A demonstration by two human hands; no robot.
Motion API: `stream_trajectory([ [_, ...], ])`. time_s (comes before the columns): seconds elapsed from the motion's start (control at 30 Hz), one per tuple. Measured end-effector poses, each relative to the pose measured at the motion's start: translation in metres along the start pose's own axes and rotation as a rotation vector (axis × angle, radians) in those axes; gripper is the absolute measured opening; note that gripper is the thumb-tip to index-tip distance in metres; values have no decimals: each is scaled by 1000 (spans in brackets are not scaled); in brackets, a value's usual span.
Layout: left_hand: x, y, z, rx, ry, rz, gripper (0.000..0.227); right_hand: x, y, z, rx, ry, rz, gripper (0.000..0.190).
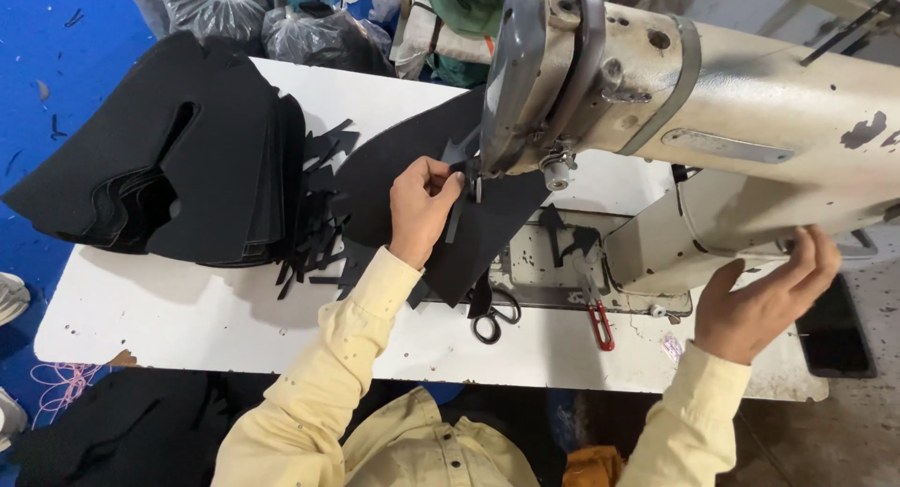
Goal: The person sews black fabric pieces using a sewing machine, repeatedly picking up a mask-shaped piece and a smaller strap, aligning them under the needle, and stitching them together. The person uses scissors to cut the thread after each stitch and places the finished piece aside.
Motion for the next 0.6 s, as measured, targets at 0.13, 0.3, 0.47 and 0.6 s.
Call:
stream_trajectory([
  [0.13, 0, -3, 2, 5, -14, 7, 12, 12, -1, -6, 44, -3, 40, 65],
  [0.3, -1, -3, 0, -26, -4, 9, 12, 10, 1, -3, 30, 71, 99, 64],
  [0.47, -7, -6, 0, -42, 43, 11, 14, 9, -1, -1, 25, 80, 74, 68],
  [0.6, -2, -7, -1, -67, 16, 19, 14, -17, -11, 15, -8, 106, 97, 68],
])
Point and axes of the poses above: each hand's wrist, its own y-axis towards the middle knuckle, its own z-axis out of the palm, x = y × z, the point moved 7 cm from there along y, towards the middle knuckle, and after that the axes turned 5 degrees about z, right-handed, at the moved point
